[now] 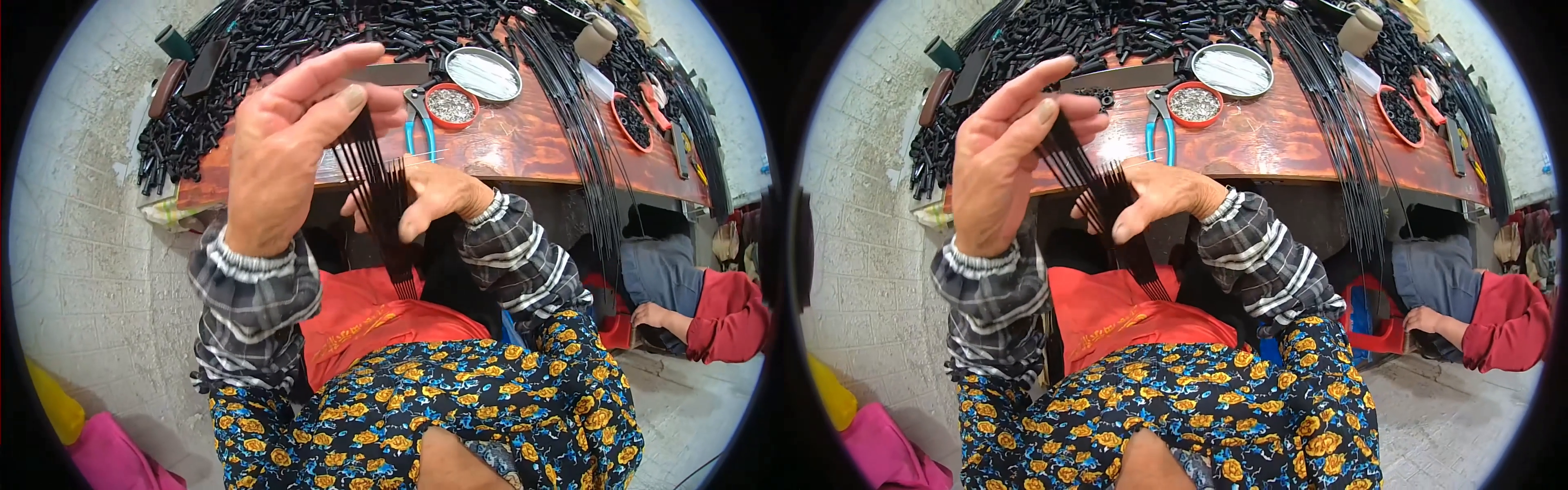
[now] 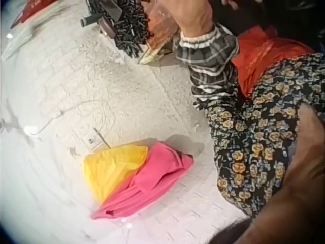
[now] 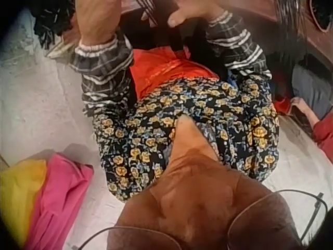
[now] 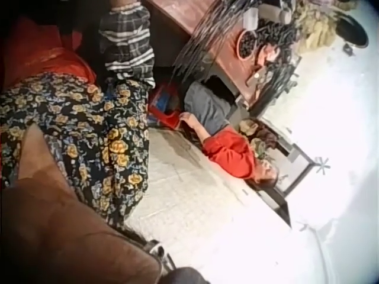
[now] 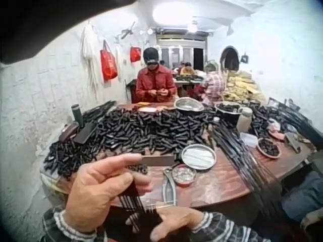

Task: Assembling black plastic and metal components by hand and using pliers at a production workbench.

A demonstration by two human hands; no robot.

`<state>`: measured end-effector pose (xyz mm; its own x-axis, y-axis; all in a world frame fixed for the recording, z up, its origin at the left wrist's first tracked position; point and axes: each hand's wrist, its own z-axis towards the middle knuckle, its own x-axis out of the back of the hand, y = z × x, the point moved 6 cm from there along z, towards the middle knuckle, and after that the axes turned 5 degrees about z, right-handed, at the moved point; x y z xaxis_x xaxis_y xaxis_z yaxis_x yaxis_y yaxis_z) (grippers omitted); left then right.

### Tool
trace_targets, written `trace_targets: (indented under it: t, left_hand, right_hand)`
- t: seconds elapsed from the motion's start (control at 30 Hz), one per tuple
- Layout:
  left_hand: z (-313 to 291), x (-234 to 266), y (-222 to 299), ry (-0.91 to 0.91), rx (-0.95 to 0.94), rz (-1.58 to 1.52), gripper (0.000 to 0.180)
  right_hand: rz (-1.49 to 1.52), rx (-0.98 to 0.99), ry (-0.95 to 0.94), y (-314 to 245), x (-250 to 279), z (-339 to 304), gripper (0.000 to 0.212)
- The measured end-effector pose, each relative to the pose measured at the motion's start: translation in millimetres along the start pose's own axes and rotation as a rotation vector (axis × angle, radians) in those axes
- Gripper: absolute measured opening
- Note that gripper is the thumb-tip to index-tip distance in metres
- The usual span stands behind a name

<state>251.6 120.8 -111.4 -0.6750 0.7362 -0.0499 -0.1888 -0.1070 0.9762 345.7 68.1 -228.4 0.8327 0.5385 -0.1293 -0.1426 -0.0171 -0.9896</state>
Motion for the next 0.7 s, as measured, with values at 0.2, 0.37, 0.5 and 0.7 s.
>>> trace_targets:
  t: [0.2,0.37,0.5,0.7]
  left_hand:
    - [-36.0,-16.5,23.5,-0.061,-0.151,0.204,0.041]
    - [-90.9,-32.6,51.6,-0.497,-0.328,0.295,0.055]
    - [-100.9,-10.3,6.5,-0.236,-0.337,-0.596,0.054]
    - [-101.1,8.2,-122.7,0.311,0.403,-0.262,0.030]
  right_hand:
    - [0.016,-0.015,0.203,12.1,3.7,-19.6,0.031]
    - [0.099,-0.020,0.319,23.8,-18.8,-25.0,0.025]
    - [0.157,-0.042,0.386,39.6,-14.4,-36.4,0.025]
    - [0.203,-0.046,0.329,35.7,-23.4,-30.5,0.029]
